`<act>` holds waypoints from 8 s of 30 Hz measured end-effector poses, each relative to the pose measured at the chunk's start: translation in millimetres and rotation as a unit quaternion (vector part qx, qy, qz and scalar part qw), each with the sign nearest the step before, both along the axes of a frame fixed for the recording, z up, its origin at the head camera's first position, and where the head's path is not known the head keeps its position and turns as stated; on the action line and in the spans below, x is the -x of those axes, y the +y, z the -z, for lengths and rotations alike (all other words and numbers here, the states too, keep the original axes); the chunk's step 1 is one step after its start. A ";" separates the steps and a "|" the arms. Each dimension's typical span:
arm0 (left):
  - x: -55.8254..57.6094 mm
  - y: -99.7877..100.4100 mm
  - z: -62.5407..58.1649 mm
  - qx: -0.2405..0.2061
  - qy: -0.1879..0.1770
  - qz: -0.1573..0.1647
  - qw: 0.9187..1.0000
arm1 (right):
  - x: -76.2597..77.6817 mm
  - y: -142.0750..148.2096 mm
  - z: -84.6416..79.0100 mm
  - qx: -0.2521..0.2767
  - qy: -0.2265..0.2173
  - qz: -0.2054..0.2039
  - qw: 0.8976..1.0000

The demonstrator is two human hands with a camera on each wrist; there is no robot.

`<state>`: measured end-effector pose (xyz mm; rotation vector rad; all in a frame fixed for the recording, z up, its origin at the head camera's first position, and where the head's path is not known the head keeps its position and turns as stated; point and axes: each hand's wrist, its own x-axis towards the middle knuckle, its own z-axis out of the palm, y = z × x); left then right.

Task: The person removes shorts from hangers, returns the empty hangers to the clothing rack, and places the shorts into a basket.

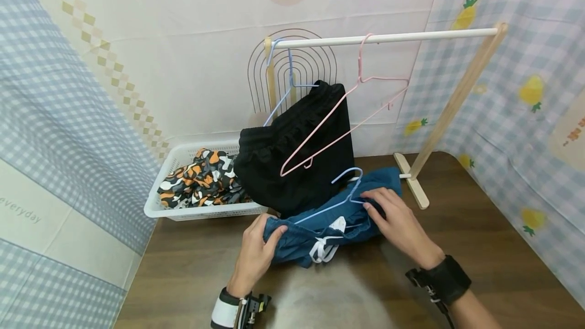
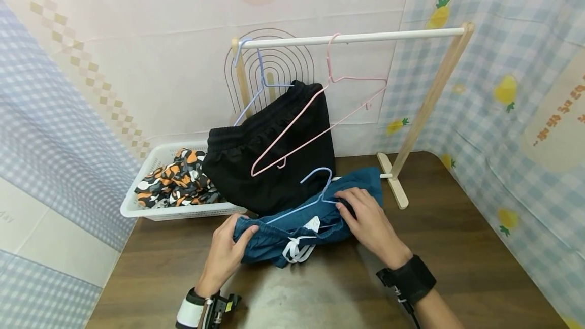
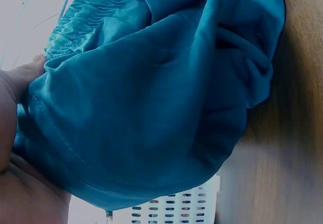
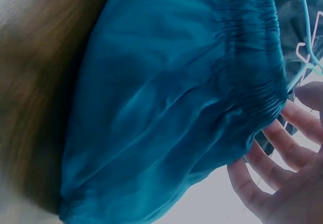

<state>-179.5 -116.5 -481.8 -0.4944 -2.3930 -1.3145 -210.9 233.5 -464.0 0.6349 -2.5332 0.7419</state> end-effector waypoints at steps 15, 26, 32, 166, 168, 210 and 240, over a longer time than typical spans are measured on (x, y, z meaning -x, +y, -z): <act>-2.4 1.6 -2.4 -0.005 0.017 0.012 1.000 | 7.9 -18.3 -5.4 0.018 0.017 -0.061 0.998; 1.8 -0.6 -5.5 0.004 0.029 0.010 1.000 | 17.5 -23.9 -9.6 0.057 -0.008 -0.106 0.993; 1.6 -1.5 -6.6 -0.002 0.025 0.010 1.000 | 19.0 -25.2 -10.9 0.091 -0.043 -0.132 0.986; -5.8 -30.8 29.6 -0.166 -0.053 -0.038 0.984 | 0.0 7.3 0.3 0.273 -0.137 -0.153 0.940; -5.7 -29.8 30.0 -0.146 -0.052 -0.042 0.987 | -0.5 5.9 0.3 0.279 -0.136 -0.154 0.938; -5.4 -12.1 19.4 0.045 -0.029 0.001 0.999 | -3.7 -25.0 -14.7 0.253 -0.141 -0.193 0.938; -14.8 -7.4 26.1 0.090 -0.091 0.042 0.991 | -3.9 -47.5 -20.7 0.270 -0.164 -0.210 0.925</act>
